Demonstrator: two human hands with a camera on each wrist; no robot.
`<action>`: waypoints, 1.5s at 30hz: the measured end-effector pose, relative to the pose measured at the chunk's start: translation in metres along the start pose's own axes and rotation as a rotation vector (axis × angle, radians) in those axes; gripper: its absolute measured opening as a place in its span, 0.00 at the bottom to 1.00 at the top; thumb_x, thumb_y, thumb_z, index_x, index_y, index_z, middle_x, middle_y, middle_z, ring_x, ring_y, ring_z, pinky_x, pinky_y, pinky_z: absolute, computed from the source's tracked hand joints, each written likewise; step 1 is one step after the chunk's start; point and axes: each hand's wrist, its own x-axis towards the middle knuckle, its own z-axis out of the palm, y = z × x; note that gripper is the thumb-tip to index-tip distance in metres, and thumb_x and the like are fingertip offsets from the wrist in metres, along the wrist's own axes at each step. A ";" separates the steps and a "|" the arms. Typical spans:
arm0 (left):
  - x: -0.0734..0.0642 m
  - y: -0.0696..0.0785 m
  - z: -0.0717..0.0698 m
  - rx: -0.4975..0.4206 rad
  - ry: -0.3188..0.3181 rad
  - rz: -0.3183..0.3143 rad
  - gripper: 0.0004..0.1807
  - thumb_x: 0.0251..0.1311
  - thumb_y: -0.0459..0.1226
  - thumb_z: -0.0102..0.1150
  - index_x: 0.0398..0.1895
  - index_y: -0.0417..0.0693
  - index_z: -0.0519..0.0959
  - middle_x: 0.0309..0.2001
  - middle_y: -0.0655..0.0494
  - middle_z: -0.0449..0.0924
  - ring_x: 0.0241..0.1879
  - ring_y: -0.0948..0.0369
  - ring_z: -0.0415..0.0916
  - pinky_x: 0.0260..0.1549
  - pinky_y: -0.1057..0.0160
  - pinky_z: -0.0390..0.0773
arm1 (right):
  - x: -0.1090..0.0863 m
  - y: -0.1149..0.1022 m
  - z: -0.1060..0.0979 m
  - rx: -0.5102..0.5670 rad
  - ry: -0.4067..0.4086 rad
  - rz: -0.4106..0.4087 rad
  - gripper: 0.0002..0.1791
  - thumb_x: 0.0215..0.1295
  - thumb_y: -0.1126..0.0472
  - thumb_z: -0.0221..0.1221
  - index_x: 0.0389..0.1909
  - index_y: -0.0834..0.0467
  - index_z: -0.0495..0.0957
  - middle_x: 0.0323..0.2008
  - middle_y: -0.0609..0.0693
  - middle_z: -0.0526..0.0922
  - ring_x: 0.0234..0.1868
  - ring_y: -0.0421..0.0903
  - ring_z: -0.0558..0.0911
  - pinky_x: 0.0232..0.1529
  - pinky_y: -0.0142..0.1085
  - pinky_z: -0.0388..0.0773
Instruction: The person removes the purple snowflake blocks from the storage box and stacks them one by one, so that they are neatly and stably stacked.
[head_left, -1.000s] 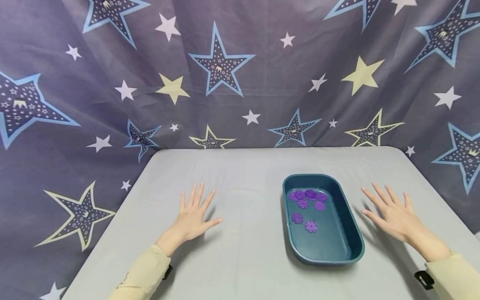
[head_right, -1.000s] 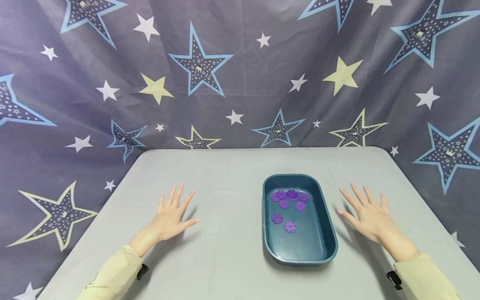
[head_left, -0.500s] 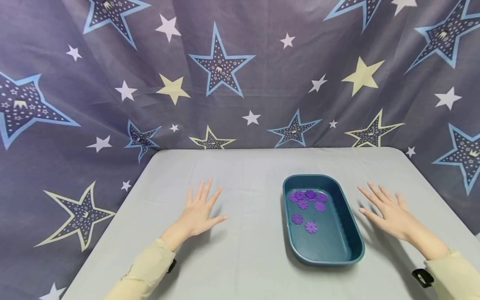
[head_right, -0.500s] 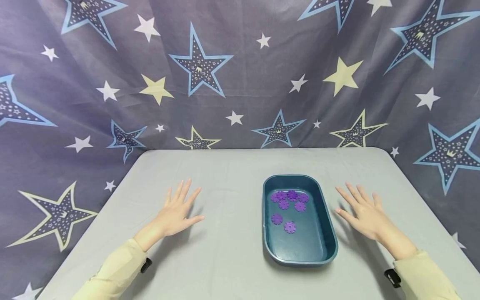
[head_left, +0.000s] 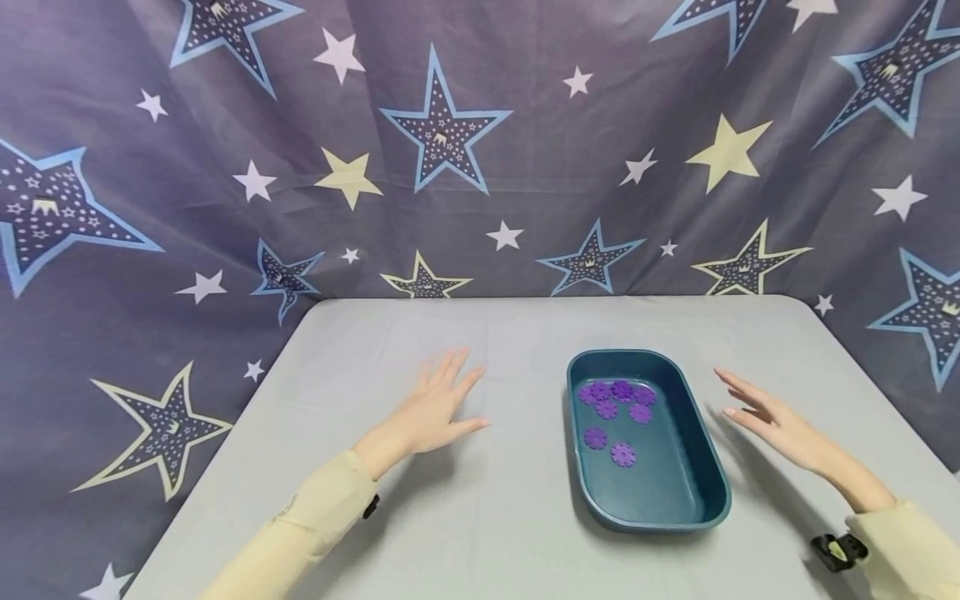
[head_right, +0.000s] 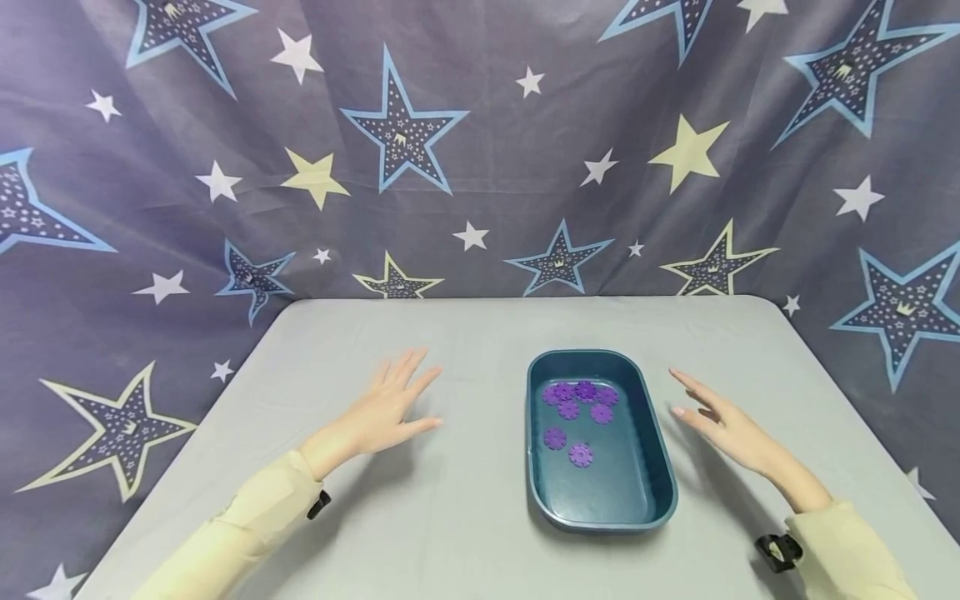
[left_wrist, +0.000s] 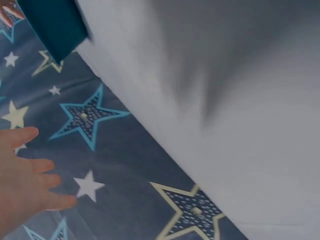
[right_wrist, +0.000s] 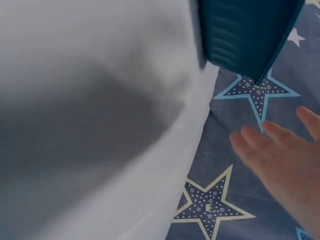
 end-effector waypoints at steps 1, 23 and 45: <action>0.003 0.003 -0.001 -0.010 -0.003 0.013 0.40 0.55 0.61 0.44 0.66 0.50 0.54 0.68 0.44 0.39 0.67 0.49 0.34 0.60 0.42 0.36 | 0.001 0.001 0.000 0.038 -0.001 -0.013 0.28 0.63 0.68 0.47 0.65 0.63 0.54 0.63 0.40 0.58 0.55 0.21 0.57 0.50 0.13 0.55; 0.056 0.061 -0.011 -0.093 -0.016 0.259 0.30 0.57 0.51 0.50 0.60 0.44 0.64 0.62 0.45 0.59 0.61 0.52 0.57 0.60 0.55 0.55 | 0.011 0.009 0.012 0.373 -0.048 0.090 0.23 0.59 0.70 0.53 0.54 0.75 0.62 0.49 0.37 0.75 0.44 0.34 0.78 0.40 0.24 0.74; 0.101 0.119 0.008 -0.181 -0.278 0.401 0.19 0.54 0.42 0.58 0.50 0.49 0.75 0.50 0.56 0.72 0.52 0.65 0.67 0.53 0.73 0.63 | 0.012 0.012 0.017 0.251 -0.080 0.266 0.23 0.56 0.61 0.58 0.51 0.68 0.71 0.41 0.51 0.81 0.39 0.31 0.78 0.36 0.25 0.75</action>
